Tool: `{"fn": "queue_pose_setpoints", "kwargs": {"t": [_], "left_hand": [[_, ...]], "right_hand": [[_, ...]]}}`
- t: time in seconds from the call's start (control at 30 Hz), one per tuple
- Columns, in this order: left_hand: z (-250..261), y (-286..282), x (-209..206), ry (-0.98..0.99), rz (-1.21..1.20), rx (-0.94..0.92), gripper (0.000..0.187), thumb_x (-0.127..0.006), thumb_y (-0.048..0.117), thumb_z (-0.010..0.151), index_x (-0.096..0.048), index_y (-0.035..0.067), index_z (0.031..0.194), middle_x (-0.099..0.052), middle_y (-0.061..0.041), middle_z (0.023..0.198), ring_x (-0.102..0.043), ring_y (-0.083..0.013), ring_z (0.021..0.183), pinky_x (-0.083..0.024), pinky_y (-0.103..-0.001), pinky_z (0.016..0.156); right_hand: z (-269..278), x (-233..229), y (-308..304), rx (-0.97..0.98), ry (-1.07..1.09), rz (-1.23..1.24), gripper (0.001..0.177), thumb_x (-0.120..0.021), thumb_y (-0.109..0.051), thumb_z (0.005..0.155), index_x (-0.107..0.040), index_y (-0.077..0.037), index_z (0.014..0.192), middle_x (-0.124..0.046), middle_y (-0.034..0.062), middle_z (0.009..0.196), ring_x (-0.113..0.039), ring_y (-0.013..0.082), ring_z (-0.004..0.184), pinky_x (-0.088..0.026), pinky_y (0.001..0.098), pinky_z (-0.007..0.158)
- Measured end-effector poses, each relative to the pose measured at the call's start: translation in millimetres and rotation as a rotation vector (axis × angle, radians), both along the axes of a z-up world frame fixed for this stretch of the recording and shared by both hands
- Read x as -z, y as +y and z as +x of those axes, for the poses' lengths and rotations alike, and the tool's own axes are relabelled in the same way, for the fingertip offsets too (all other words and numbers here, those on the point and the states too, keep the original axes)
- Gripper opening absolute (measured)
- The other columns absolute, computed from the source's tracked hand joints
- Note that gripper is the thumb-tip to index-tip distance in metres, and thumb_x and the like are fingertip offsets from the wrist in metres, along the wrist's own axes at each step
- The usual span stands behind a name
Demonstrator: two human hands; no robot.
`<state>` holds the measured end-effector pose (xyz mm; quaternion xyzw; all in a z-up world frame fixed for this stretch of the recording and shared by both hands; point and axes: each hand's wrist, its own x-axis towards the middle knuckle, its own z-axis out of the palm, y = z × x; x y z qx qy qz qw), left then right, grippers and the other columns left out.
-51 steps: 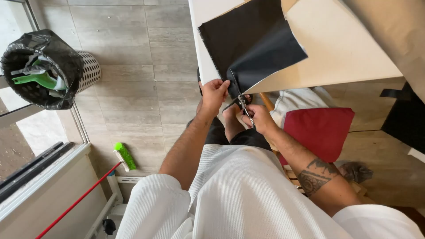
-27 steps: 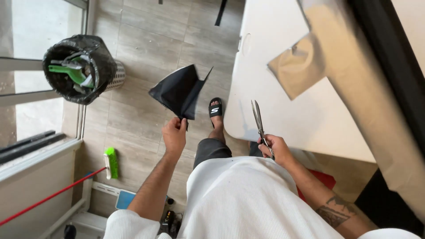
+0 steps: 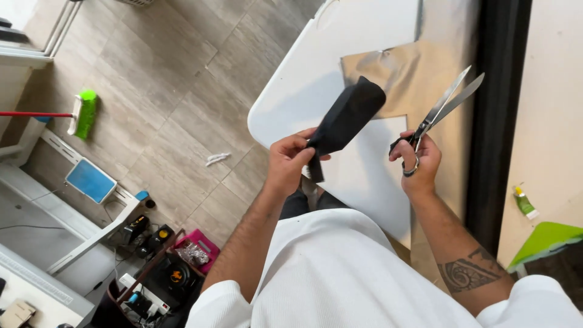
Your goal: Cutting different types of fabric and quilted materials into shapes using scissors on a workshop table.
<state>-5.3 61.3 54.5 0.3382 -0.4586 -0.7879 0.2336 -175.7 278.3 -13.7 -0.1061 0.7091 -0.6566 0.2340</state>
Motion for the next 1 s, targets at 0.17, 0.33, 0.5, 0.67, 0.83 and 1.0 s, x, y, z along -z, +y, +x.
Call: {"fn": "queue_pose_setpoints", "kwargs": {"t": [0.17, 0.33, 0.5, 0.67, 0.83, 1.0], "left_hand": [[67.0, 8.8, 129.5, -0.223, -0.164, 0.125, 0.014, -0.080, -0.002, 0.079, -0.066, -0.002, 0.077, -0.075, -0.021, 0.113, -0.065, -0.0083, 0.085, -0.056, -0.023, 0.062], [111.2, 27.1, 223.6, -0.475, -0.142, 0.102, 0.012, -0.081, 0.006, 0.082, -0.071, 0.003, 0.077, -0.075, -0.009, 0.088, -0.070, -0.0105, 0.072, -0.055, -0.024, 0.057], [108.6, 28.9, 238.1, -0.558, -0.060, -0.046, 0.011, -0.078, 0.015, 0.090, -0.075, 0.005, 0.090, -0.073, -0.006, 0.087, -0.069, -0.0101, 0.074, -0.057, -0.025, 0.062], [102.3, 12.6, 243.6, -0.624, -0.091, 0.036, 0.018, -0.078, 0.022, 0.093, -0.073, 0.005, 0.096, -0.074, -0.009, 0.091, -0.072, -0.0159, 0.079, -0.059, -0.030, 0.067], [96.3, -20.1, 209.8, -0.905, -0.277, 0.353, 0.023, -0.078, 0.030, 0.092, -0.076, 0.008, 0.100, -0.077, -0.011, 0.093, -0.077, -0.0279, 0.084, -0.061, -0.037, 0.065], [104.2, -32.6, 235.0, -0.853, -0.186, 0.335, 0.019, -0.077, 0.023, 0.092, -0.075, 0.004, 0.095, -0.072, -0.009, 0.074, -0.069, -0.0157, 0.050, -0.054, -0.025, 0.043]], "right_hand": [[-1.1, 10.0, 0.9, 0.010, 0.105, 0.082, 0.017, -0.069, 0.001, 0.100, -0.060, 0.007, 0.113, -0.063, 0.0165, 0.073, -0.067, 0.0226, 0.066, -0.059, 0.0346, 0.071], [-4.9, 45.9, -19.3, -0.016, 0.188, 0.039, 0.032, -0.075, 0.002, 0.098, -0.054, 0.004, 0.122, -0.072, 0.0245, 0.109, -0.074, 0.0296, 0.096, -0.059, 0.0414, 0.093], [7.0, 45.0, -37.8, -0.234, 0.076, 0.073, 0.030, -0.072, 0.003, 0.096, -0.056, 0.002, 0.121, -0.074, 0.0216, 0.104, -0.076, 0.0273, 0.091, -0.059, 0.0366, 0.090], [56.0, 33.1, -21.6, -0.477, -0.216, 0.138, 0.029, -0.075, 0.001, 0.086, -0.065, 0.002, 0.113, -0.074, 0.0168, 0.079, -0.074, 0.0220, 0.069, -0.060, 0.0321, 0.071], [112.7, 22.9, -12.4, -0.645, -0.627, 0.223, 0.023, -0.075, -0.001, 0.079, -0.070, 0.003, 0.101, -0.070, 0.0165, 0.065, -0.071, 0.0204, 0.052, -0.059, 0.0312, 0.053], [143.8, 38.2, -16.2, -0.666, -0.709, 0.291, 0.013, -0.070, 0.001, 0.081, -0.069, 0.003, 0.094, -0.068, 0.0163, 0.061, -0.068, 0.0208, 0.048, -0.055, 0.0311, 0.049]]}}
